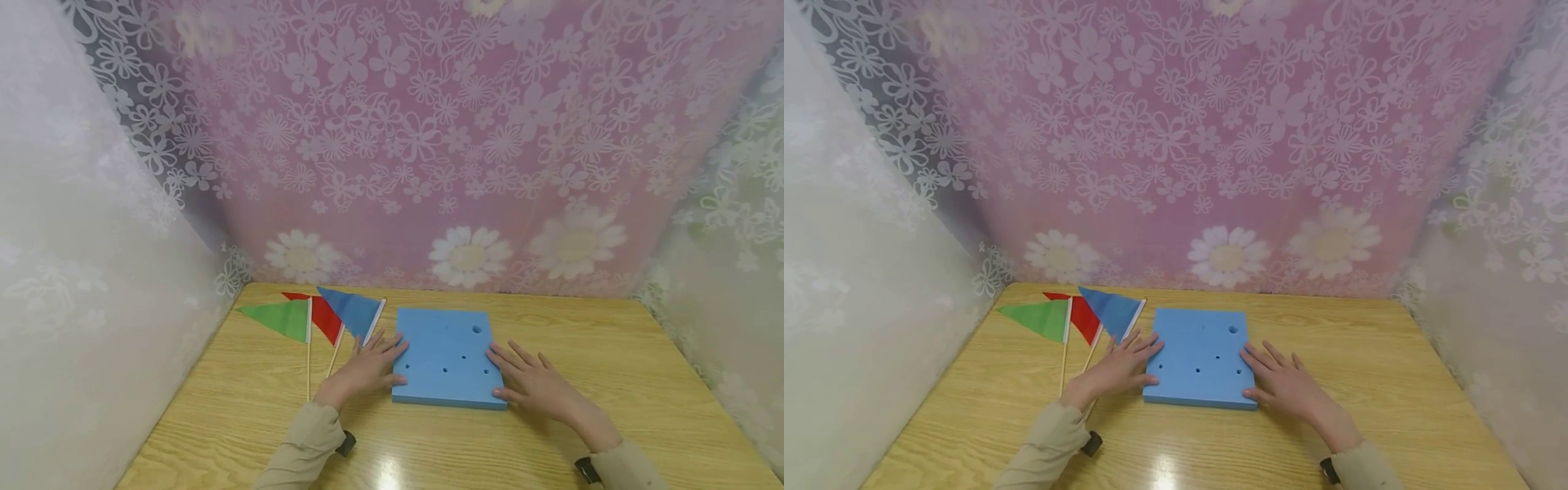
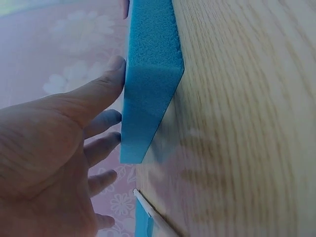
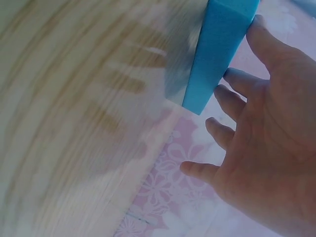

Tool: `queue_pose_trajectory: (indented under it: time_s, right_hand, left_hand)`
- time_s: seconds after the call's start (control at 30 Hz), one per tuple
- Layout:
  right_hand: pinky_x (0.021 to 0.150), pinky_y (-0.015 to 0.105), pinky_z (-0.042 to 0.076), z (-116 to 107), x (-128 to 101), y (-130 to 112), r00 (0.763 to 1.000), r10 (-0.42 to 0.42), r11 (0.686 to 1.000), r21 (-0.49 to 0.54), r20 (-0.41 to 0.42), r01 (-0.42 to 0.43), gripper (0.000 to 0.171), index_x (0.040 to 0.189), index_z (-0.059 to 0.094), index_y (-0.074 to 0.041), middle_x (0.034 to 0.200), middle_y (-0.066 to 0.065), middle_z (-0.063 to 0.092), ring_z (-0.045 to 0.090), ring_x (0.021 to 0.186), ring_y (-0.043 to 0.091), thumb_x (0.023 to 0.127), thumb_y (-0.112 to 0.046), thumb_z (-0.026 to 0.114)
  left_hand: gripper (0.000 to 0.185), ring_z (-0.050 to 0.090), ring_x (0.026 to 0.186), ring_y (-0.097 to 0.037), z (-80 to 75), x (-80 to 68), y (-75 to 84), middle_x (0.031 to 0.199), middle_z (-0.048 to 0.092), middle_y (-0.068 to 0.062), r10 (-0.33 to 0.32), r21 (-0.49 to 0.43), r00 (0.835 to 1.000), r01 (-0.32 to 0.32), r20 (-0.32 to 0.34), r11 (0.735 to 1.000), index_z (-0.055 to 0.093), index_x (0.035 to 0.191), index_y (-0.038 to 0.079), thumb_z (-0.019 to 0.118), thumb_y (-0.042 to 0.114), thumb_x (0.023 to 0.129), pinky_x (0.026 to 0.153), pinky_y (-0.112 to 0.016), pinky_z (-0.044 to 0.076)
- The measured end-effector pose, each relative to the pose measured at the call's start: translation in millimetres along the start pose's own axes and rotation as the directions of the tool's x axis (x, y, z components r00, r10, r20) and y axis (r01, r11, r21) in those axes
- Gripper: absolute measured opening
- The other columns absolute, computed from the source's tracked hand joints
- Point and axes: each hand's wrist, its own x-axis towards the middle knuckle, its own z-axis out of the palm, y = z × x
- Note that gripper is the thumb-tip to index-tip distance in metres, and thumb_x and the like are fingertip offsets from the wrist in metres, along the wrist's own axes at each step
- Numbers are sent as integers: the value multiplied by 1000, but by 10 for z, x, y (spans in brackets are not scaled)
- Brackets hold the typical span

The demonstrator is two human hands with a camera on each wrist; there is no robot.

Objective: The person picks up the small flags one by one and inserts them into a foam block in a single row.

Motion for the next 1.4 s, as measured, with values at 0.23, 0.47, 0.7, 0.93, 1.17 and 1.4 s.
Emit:
queue_pose_trajectory:
  time_s: [0.23, 0.47, 0.7, 0.93, 1.17, 1.4]
  right_hand:
    - [110, 78, 21, 1, 5, 1, 1000, 1, 1000, 13, 2, -1, 74, 157, 39, -10, 162, 14, 34, 25, 148, 46, 99, -52, 58]
    - [109, 78, 22, 25, 8, 24, 1000, 0, 1000, 10, -2, 0, 74, 157, 39, -11, 162, 13, 34, 26, 148, 45, 98, -52, 59]
    - [107, 80, 24, -3, 10, -1, 1000, -2, 1000, 20, -5, 2, 73, 155, 41, -10, 161, 13, 37, 28, 147, 46, 98, -51, 61]
    - [107, 81, 23, -2, 15, -1, 1000, 2, 1000, 17, 6, -2, 74, 156, 41, -10, 161, 13, 36, 28, 147, 46, 98, -51, 61]
    - [108, 80, 20, -4, 8, 10, 1000, 7, 999, 37, 11, -7, 74, 156, 39, -10, 162, 13, 34, 26, 148, 47, 98, -51, 60]
    - [108, 80, 20, -8, 7, 1, 1000, 5, 998, 58, 7, -5, 74, 156, 39, -9, 162, 15, 35, 26, 147, 48, 98, -50, 61]
  left_hand:
    - [46, 46, 141, -36, -101, 30, -125, 147, 56, -10, 4, -95, 978, -25, -208, 995, 57, 144, 10, 62, 28, 102, 115, -57, 37]
    - [22, 72, 97, -27, -260, -87, -270, 112, 74, -7, -242, -279, 914, 151, -327, 948, 73, 119, 9, 68, 14, 98, 78, -40, 61]
    - [5, 68, 75, -17, -167, -179, -459, 85, 72, -4, -385, -367, 888, 280, -252, 887, 76, 96, 4, 73, 6, 92, 63, -27, 56]
    - [12, 66, 62, -12, -83, -208, -467, 72, 68, -1, -449, -396, 869, 346, -207, 851, 71, 85, 4, 82, 8, 84, 56, -24, 53]
    - [16, 58, 63, -9, -55, -168, -428, 68, 66, 2, -423, -321, 867, 334, -265, 886, 70, 81, 6, 85, 4, 76, 56, -23, 46]
    - [7, 59, 64, -10, -56, -151, -436, 71, 67, 2, -458, -335, 844, 361, -280, 870, 75, 83, 5, 79, 2, 78, 58, -25, 49]
